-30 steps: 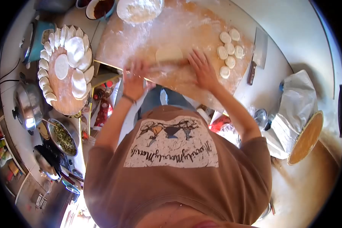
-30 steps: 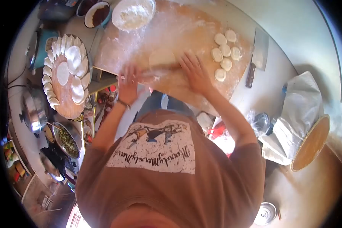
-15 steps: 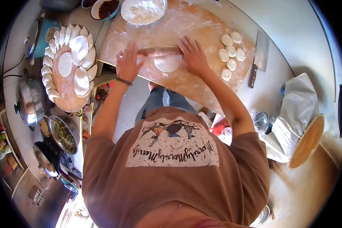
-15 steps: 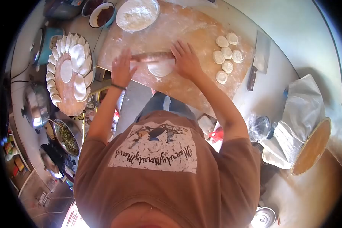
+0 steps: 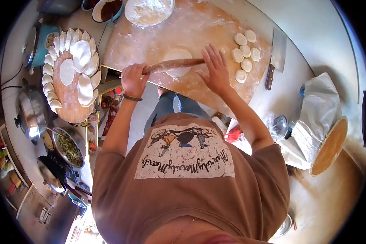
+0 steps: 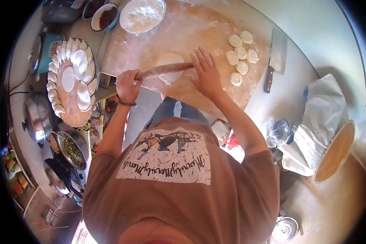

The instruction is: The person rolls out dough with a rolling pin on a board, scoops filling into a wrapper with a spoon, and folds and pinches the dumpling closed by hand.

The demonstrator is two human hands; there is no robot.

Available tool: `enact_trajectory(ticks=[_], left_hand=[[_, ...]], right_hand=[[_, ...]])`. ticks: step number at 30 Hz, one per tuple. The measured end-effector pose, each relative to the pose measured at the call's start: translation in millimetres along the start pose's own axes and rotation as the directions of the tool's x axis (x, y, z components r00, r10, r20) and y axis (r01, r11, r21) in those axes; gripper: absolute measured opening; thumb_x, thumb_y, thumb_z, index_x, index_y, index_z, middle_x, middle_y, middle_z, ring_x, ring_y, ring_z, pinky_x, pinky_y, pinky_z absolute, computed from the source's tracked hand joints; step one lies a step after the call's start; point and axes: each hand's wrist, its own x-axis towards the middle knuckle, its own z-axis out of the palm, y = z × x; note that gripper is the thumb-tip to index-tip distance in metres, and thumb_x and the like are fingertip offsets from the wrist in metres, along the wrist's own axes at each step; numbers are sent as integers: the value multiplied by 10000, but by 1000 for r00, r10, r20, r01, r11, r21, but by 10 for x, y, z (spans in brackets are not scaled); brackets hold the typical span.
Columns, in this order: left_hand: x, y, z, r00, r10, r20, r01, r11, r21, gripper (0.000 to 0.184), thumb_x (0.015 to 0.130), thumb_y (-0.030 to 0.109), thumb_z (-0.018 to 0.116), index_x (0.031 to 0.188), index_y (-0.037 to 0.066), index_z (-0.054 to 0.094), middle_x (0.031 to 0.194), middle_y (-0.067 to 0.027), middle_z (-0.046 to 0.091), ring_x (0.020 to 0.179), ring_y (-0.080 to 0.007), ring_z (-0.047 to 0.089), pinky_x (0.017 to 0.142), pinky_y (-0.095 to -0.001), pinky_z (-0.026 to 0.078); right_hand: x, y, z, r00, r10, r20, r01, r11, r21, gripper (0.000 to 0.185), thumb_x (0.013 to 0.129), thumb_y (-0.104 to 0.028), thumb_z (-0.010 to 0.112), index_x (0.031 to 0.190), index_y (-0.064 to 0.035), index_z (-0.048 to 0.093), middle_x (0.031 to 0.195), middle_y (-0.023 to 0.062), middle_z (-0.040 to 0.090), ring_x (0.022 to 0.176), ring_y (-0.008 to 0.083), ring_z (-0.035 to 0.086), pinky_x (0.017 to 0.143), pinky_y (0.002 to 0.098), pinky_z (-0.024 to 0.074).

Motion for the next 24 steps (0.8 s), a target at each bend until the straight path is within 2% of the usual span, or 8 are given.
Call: enact_trajectory(ticks=[2, 5, 11, 14, 17, 19, 21, 24], left_hand=[[-55, -26, -152, 995, -68, -76, 69, 998, 9, 436, 739, 180, 808, 1144, 78, 684, 908, -81, 675, 873, -313, 650, 833, -446, 472], [-102, -70, -347, 953, -97, -288, 132, 986, 104, 372, 759, 195, 805, 1089, 62, 695, 881, -97, 673, 806, -331, 647, 751, -441, 490], [-202, -126, -528, 921, -194, -339, 248, 960, 126, 362, 804, 225, 797, 1103, 49, 693, 862, -116, 667, 777, -335, 649, 726, -438, 507], [-350, -77, -442, 915, -221, -337, 262, 961, 82, 380, 801, 237, 804, 1100, 50, 664, 877, -125, 639, 801, -345, 632, 704, -450, 489], [-358, -49, -401, 927, -262, -271, 283, 958, 42, 381, 771, 212, 819, 1087, 52, 679, 910, -123, 664, 814, -350, 648, 719, -445, 512], [-323, -90, -319, 949, -174, -265, 192, 981, 44, 392, 758, 199, 824, 1093, 56, 682, 927, -122, 675, 832, -344, 656, 732, -442, 520], [-321, -26, -287, 968, -111, -227, 125, 991, 47, 388, 732, 166, 835, 1076, 65, 686, 909, -105, 682, 836, -330, 666, 758, -425, 532], [-237, 76, -30, 998, 20, -56, -24, 997, -68, 537, 786, 278, 804, 1261, 84, 647, 1194, -153, 670, 1121, -317, 643, 931, -430, 507]], right_hand=[[-65, -171, -129, 990, -71, -120, 85, 989, 118, 779, 778, -244, 762, 1471, -48, 466, 1553, 154, 442, 1521, 304, 289, 1229, 522, 241], [139, -389, 136, 975, -207, 82, 197, 974, 113, 794, 793, -379, 754, 1456, -32, 489, 1546, 158, 457, 1518, 293, 296, 1228, 527, 235], [357, -398, 618, 903, -230, 364, 251, 968, -13, 939, 795, -617, 662, 1472, 5, 467, 1592, 144, 404, 1524, 263, 285, 1247, 502, 194], [357, -426, 684, 937, -239, 253, 254, 967, -28, 902, 844, -646, 621, 1458, -1, 479, 1578, 145, 413, 1501, 281, 320, 1233, 491, 220], [415, -430, 617, 930, -180, 320, 150, 982, 116, 861, 819, -539, 694, 1477, -29, 473, 1586, 150, 408, 1507, 289, 310, 1232, 486, 226], [466, -199, 361, 910, -27, 413, -148, 910, 387, 793, 827, -438, 723, 1486, -74, 472, 1581, 154, 412, 1502, 306, 313, 1225, 480, 243], [430, -80, 76, 949, 68, 309, -209, 869, 449, 747, 830, -351, 745, 1486, -114, 478, 1576, 155, 414, 1497, 318, 316, 1219, 486, 256], [278, -176, -152, 998, 57, -11, -55, 988, 145, 705, 826, -293, 761, 1465, -145, 501, 1571, 146, 415, 1489, 329, 326, 1212, 515, 261]])
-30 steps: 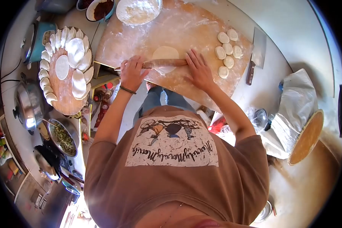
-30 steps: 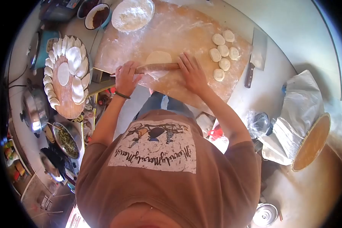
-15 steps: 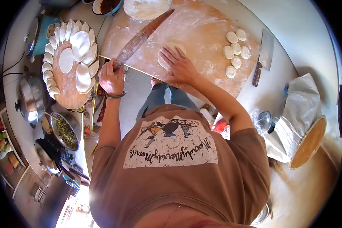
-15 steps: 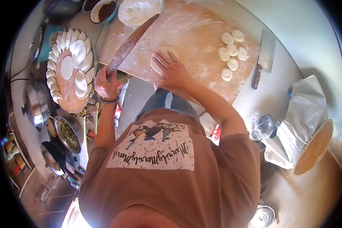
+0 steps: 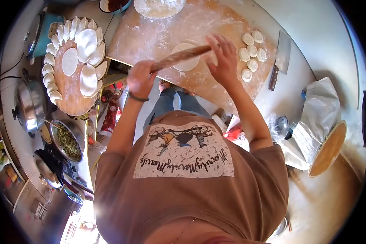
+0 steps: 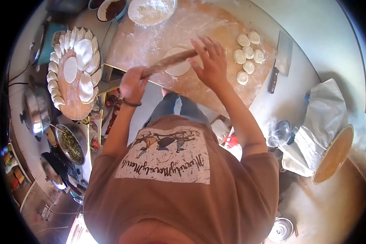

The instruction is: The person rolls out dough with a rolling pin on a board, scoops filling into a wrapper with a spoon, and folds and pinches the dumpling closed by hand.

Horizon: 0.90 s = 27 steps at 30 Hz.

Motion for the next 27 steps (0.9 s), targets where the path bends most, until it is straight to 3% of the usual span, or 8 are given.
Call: enact_trajectory(ticks=[2, 6, 10, 14, 17, 20, 24, 27], left_hand=[[65, 217, 183, 997, -66, 43, 56, 976, 209, 671, 841, 388, 733, 1412, 93, 539, 1426, -165, 524, 1329, -314, 500, 1057, -486, 417], [298, -24, 581, 966, -232, 111, 162, 885, 436, 871, 924, 585, 566, 1599, 103, 300, 1691, -131, 199, 1564, -306, 173, 1196, -599, 212], [896, -240, 581, 903, -409, -128, 429, 868, 251, 849, 938, 534, 569, 1579, 44, 305, 1675, -141, 248, 1554, -357, 191, 1189, -631, 205], [-39, 49, 287, 969, -190, 156, 122, 923, 366, 812, 969, 541, 551, 1555, 21, 336, 1656, -128, 296, 1537, -355, 237, 1174, -639, 225], [221, -269, 538, 987, -158, 23, 144, 945, 295, 798, 980, 529, 539, 1577, 54, 306, 1660, -119, 289, 1549, -344, 209, 1166, -663, 216], [950, -242, 454, 935, -353, 37, 316, 875, 368, 790, 975, 496, 546, 1597, 91, 277, 1670, -102, 275, 1561, -341, 173, 1161, -683, 199], [66, 24, 303, 959, -186, 213, 109, 939, 327, 826, 959, 492, 563, 1610, 93, 246, 1671, -97, 276, 1564, -335, 165, 1162, -684, 188], [153, -132, 467, 986, -123, 114, 90, 960, 264, 841, 956, 498, 563, 1614, 88, 238, 1671, -98, 274, 1562, -329, 178, 1167, -672, 188]], right_hand=[[-110, 160, 225, 994, -37, 106, 68, 947, -314, 685, 824, -320, 764, 1439, -138, 523, 1565, 137, 417, 1480, 336, 337, 1210, 539, 256], [-97, 447, 467, 994, -78, 77, 101, 919, -380, 702, 855, -468, 708, 1447, -142, 516, 1578, 109, 407, 1493, 339, 317, 1210, 565, 239], [419, 701, 469, 994, -60, 89, 93, 902, -422, 724, 869, -521, 677, 1471, -159, 500, 1582, 92, 410, 1511, 328, 296, 1210, 579, 228], [-463, 372, 221, 943, -18, 332, 143, 923, -357, 722, 894, -515, 647, 1501, -170, 462, 1575, 101, 423, 1525, 289, 282, 1210, 575, 225], [-163, 224, 169, 963, -31, 266, 125, 930, -344, 718, 905, -499, 634, 1503, -145, 449, 1584, 112, 413, 1515, 301, 299, 1206, 571, 233], [240, 579, 330, 981, -61, 182, 125, 922, -367, 725, 904, -484, 631, 1503, -121, 445, 1597, 118, 396, 1512, 318, 303, 1203, 576, 233], [-553, 494, 243, 958, -30, 285, 113, 954, -279, 858, 811, -471, 703, 1532, -112, 409, 1636, 127, 336, 1535, 308, 270, 1215, 574, 202], [-616, 319, 178, 944, 29, 330, 82, 944, -320, 903, 791, -505, 713, 1544, -119, 397, 1636, 124, 338, 1539, 299, 266, 1228, 574, 172]])
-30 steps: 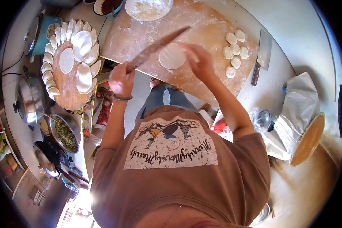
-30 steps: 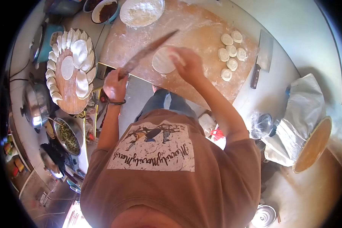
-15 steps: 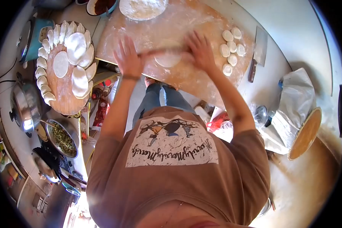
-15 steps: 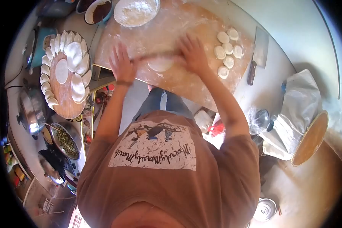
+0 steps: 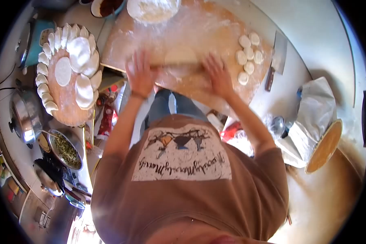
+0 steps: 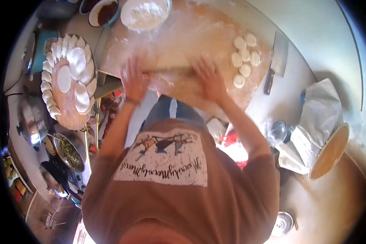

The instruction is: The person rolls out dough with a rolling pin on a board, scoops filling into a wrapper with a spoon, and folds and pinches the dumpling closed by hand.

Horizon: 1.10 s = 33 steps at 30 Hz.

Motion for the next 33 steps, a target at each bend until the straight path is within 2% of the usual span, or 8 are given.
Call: enact_trajectory(ticks=[3, 9, 14, 19, 22, 25, 29, 33], left_hand=[[887, -96, 85, 970, -230, 75, 225, 972, 73, 795, 982, 526, 531, 1606, 110, 268, 1674, -100, 265, 1555, -337, 198, 1171, -656, 200], [-196, 105, -172, 993, -32, 114, 28, 999, 36, 795, 980, 573, 512, 1593, 117, 291, 1671, -107, 269, 1550, -353, 206, 1173, -656, 191], [593, -149, 101, 996, -93, -16, 94, 994, 48, 854, 927, 627, 551, 1584, 132, 321, 1682, -92, 251, 1560, -343, 185, 1198, -630, 143], [-162, 59, -188, 990, 49, 131, -55, 998, 37, 757, 973, 574, 516, 1559, 117, 373, 1671, -101, 274, 1551, -348, 199, 1190, -638, 162], [-16, -81, 112, 998, -20, -65, 19, 1000, -10, 747, 973, 581, 511, 1556, 131, 384, 1675, -92, 268, 1554, -341, 191, 1188, -644, 162], [765, -197, 83, 976, -217, 4, 216, 971, 101, 755, 970, 577, 516, 1575, 153, 362, 1686, -84, 247, 1556, -335, 190, 1193, -640, 149], [42, 99, -324, 999, 26, 26, -27, 997, 67, 793, 954, 534, 560, 1598, 145, 310, 1672, -113, 266, 1548, -349, 202, 1185, -644, 181], [-155, -50, 33, 987, -152, 52, 149, 988, 51, 848, 921, 567, 586, 1604, 158, 295, 1674, -100, 268, 1554, -338, 202, 1192, -643, 162]], right_hand=[[788, 370, 56, 991, -1, -136, -23, 985, -173, 920, 784, -520, 715, 1551, -128, 393, 1632, 119, 349, 1542, 292, 260, 1236, 567, 159], [-202, 4, 110, 999, -34, 27, 31, 994, 104, 870, 813, -470, 710, 1553, -142, 391, 1621, 94, 372, 1546, 264, 248, 1228, 577, 174], [862, 388, 56, 988, -48, -147, 32, 993, -114, 921, 800, -438, 734, 1573, -135, 336, 1640, 93, 331, 1552, 303, 222, 1234, 562, 169], [-27, 122, -13, 993, -22, 115, 20, 999, 25, 893, 804, -414, 743, 1555, -109, 369, 1639, 91, 336, 1540, 327, 249, 1243, 534, 170], [114, -50, 6, 998, -69, 9, 69, 997, -19, 842, 810, -432, 733, 1529, -116, 427, 1622, 83, 374, 1545, 305, 245, 1240, 536, 179], [833, 243, 0, 993, -59, -106, 47, 992, -118, 793, 838, -443, 701, 1515, -117, 449, 1605, 83, 399, 1538, 297, 261, 1233, 544, 196], [208, 190, 39, 997, -41, -65, 42, 999, 14, 758, 869, -454, 663, 1505, -104, 445, 1592, 87, 407, 1525, 304, 282, 1226, 562, 202], [562, 88, -168, 988, -139, -60, 136, 989, -61, 773, 864, -473, 669, 1503, -103, 440, 1601, 88, 393, 1524, 307, 280, 1226, 573, 191]])
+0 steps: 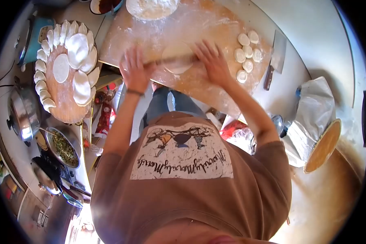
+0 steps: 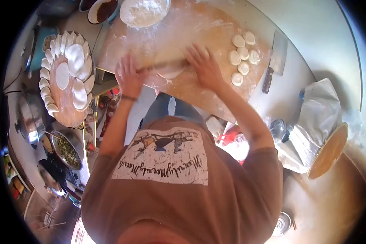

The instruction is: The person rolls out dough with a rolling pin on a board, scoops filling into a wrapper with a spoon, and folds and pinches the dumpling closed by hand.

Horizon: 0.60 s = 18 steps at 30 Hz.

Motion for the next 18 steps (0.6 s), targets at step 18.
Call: enact_trajectory(ticks=[18], left_hand=[[-16, 179, -375, 999, -13, -34, 18, 991, 135, 790, 984, 557, 497, 1610, 127, 281, 1690, -72, 240, 1562, -347, 170, 1190, -656, 152]], right_hand=[[337, 478, 305, 998, -27, -51, 30, 998, 59, 801, 842, -518, 694, 1510, -151, 446, 1600, 82, 397, 1511, 310, 303, 1226, 539, 226]])
